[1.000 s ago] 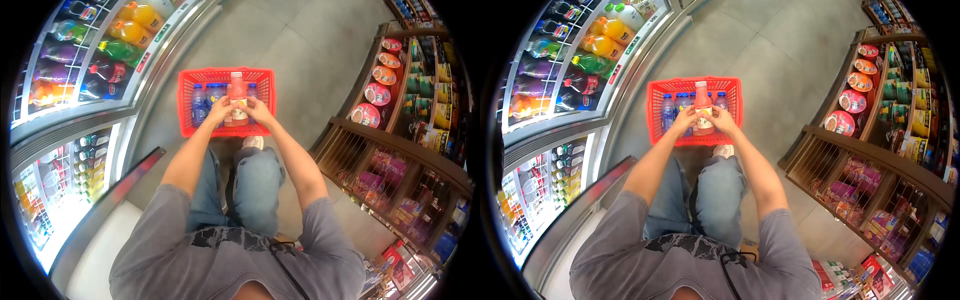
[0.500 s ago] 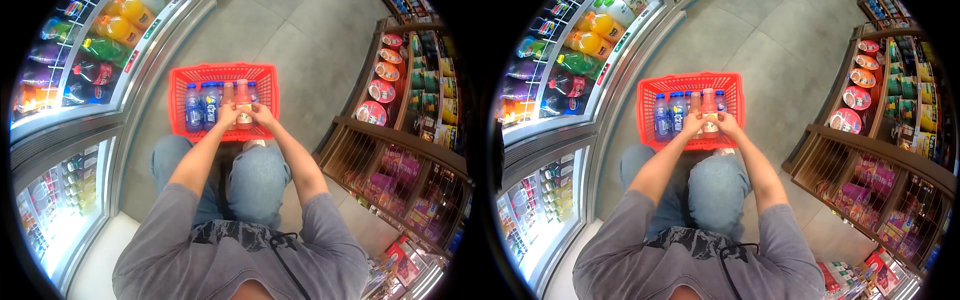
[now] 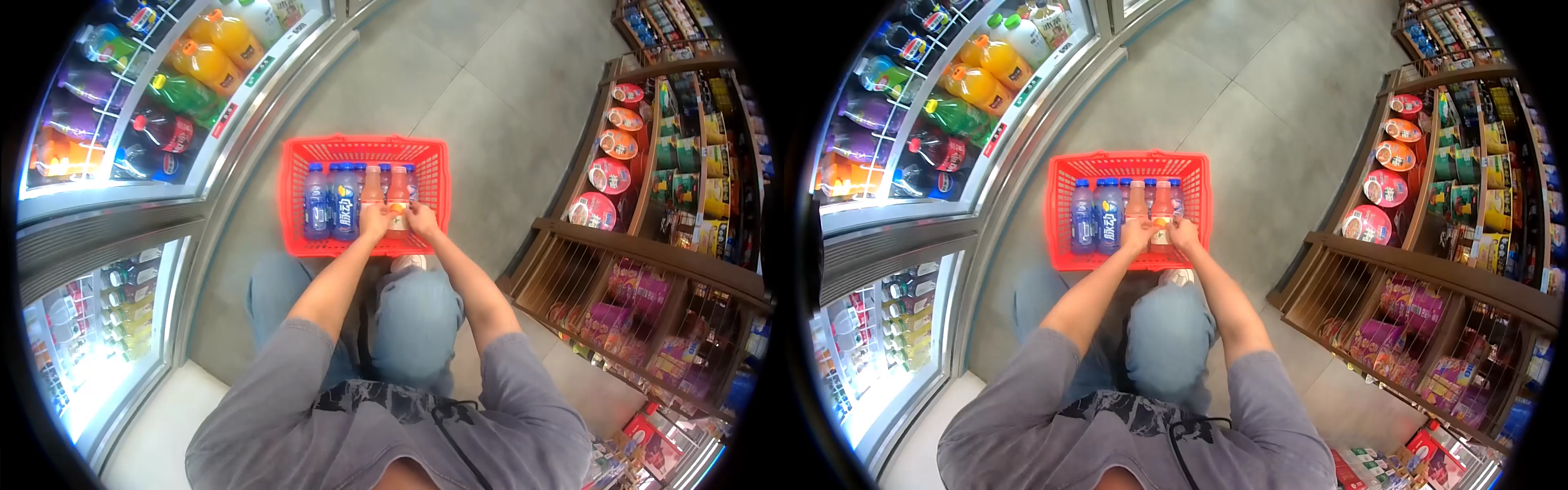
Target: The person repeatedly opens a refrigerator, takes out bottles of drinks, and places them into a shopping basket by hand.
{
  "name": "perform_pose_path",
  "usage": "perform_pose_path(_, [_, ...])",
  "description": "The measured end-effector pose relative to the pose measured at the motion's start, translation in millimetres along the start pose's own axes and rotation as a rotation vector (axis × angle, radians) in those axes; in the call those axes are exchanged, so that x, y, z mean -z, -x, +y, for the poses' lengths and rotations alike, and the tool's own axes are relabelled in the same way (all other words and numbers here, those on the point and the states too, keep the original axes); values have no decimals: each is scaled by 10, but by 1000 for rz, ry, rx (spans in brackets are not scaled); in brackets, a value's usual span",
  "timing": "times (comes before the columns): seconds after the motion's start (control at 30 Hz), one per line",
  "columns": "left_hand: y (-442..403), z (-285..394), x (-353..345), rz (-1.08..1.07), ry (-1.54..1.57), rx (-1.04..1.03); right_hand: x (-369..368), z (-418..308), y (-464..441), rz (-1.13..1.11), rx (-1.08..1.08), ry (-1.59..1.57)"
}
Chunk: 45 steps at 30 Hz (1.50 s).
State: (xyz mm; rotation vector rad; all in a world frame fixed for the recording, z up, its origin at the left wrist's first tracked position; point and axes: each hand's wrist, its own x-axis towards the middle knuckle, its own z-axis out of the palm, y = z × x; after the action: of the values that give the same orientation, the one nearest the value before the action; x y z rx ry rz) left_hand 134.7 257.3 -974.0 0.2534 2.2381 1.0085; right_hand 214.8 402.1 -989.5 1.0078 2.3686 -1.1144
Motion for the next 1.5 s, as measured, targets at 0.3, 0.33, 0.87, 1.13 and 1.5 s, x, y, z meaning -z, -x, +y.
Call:
perform_pose_path(0.3, [935,1174,1356,-32,691,65,999,-1310,1201,-25,-1,-763])
perform_pose_path(0.33, [1067,1329,1515,-9,728,31,1098,-1496,1411,18,-35,-908])
perform_pose_path(0.87, [3867,4818,6079,666,905,-450,3742,-6496,4405,-250,604,-1069])
perform_pose_path(1.13, [5397,5074,7767,1324,658,-564,3845,-8537,5804,-505,987,-1025])
perform_pose_path(1.5, [5603,4754,8155,1111,589,-214,3763,-9151,6247,-788,1078,-981])
